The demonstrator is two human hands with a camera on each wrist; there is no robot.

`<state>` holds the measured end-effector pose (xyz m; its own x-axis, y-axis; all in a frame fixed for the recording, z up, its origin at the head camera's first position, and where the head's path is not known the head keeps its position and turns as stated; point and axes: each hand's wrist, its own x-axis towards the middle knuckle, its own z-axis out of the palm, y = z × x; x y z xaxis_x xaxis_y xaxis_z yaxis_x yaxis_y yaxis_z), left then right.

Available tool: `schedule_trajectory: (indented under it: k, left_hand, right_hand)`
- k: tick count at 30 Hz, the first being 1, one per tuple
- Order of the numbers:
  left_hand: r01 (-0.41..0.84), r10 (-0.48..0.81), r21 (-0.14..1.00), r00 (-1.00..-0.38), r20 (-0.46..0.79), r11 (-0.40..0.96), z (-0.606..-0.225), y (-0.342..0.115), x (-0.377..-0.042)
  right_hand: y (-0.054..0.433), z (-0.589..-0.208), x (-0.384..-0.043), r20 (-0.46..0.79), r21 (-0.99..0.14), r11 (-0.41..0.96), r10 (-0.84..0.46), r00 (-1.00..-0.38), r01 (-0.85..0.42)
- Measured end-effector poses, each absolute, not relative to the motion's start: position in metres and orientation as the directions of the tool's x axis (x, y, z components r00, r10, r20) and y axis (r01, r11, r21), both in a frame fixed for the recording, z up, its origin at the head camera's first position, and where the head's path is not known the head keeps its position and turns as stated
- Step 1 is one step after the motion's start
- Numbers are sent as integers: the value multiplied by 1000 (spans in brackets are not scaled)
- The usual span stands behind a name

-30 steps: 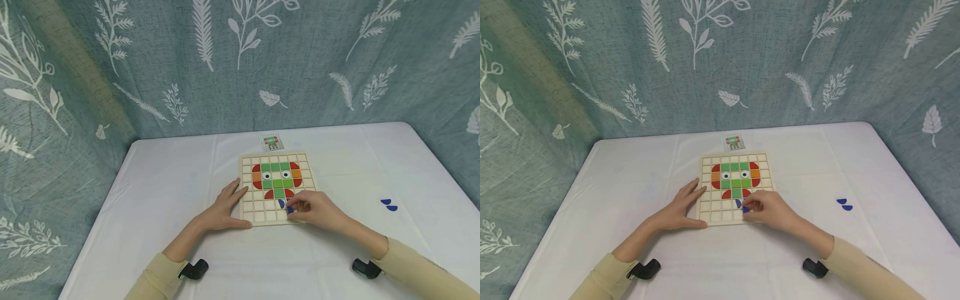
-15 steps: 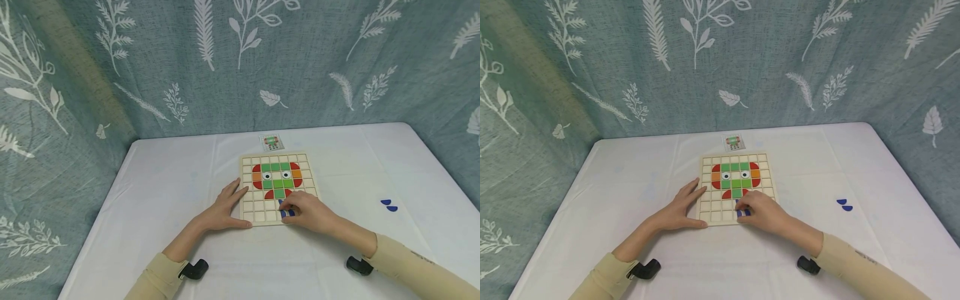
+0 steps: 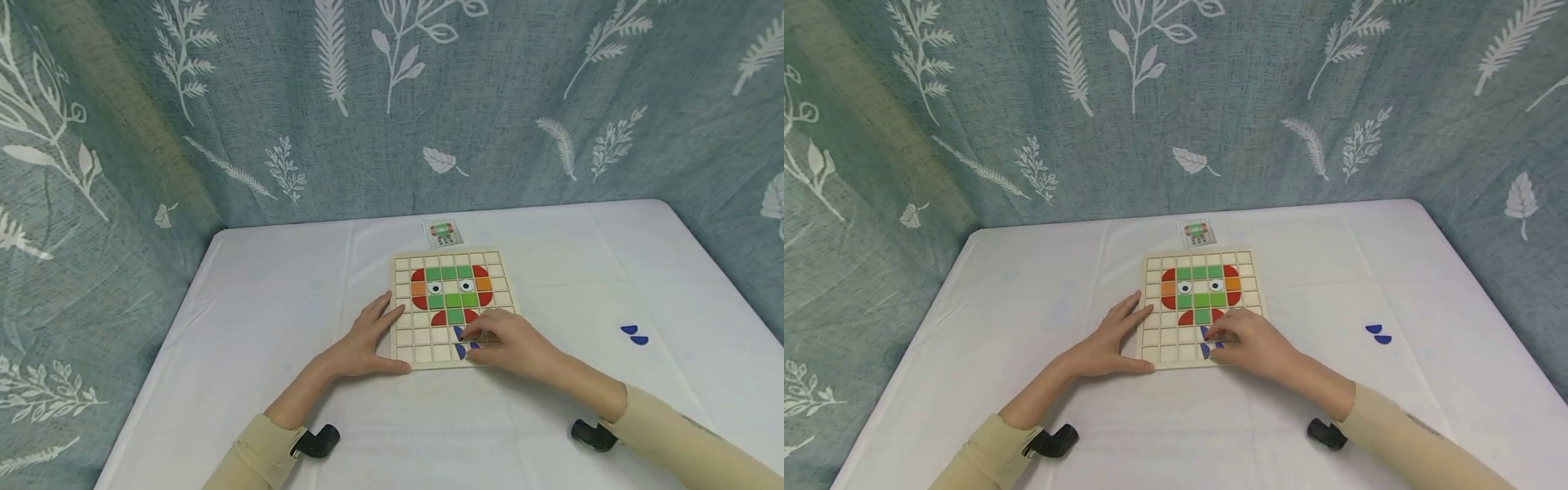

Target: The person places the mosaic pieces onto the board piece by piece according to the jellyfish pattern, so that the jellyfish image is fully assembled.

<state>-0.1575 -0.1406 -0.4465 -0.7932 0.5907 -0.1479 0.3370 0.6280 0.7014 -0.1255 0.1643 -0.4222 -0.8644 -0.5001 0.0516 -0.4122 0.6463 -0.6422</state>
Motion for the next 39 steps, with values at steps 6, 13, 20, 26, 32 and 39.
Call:
schedule_trajectory:
  k: [6, 13, 20, 26, 32, 39]
  left_hand:
    - [336, 590, 699, -793, -151, 631, -445, -140, -157]
    - [325, 586, 702, -794, -162, 634, -442, -140, -156]
    - [321, 582, 701, -797, -163, 636, -444, -140, -156]
    - [321, 581, 698, -797, -166, 640, -445, -141, -157]
    - [322, 579, 694, -798, -167, 644, -444, -141, -157]
    - [319, 578, 693, -797, -172, 646, -445, -140, -157]
  right_hand:
    - [202, -422, -123, 123, -646, 664, -396, -910, -376]
    - [266, -419, -113, 157, -520, 807, -231, -960, -279]
    - [322, -418, -97, 77, -482, 867, -98, -992, -124]
    - [349, -419, -91, 26, -447, 894, -20, -999, -30]
    - [353, -423, -94, 54, -453, 890, -36, -998, -57]
    - [339, -425, -103, 158, -459, 870, -121, -980, -181]
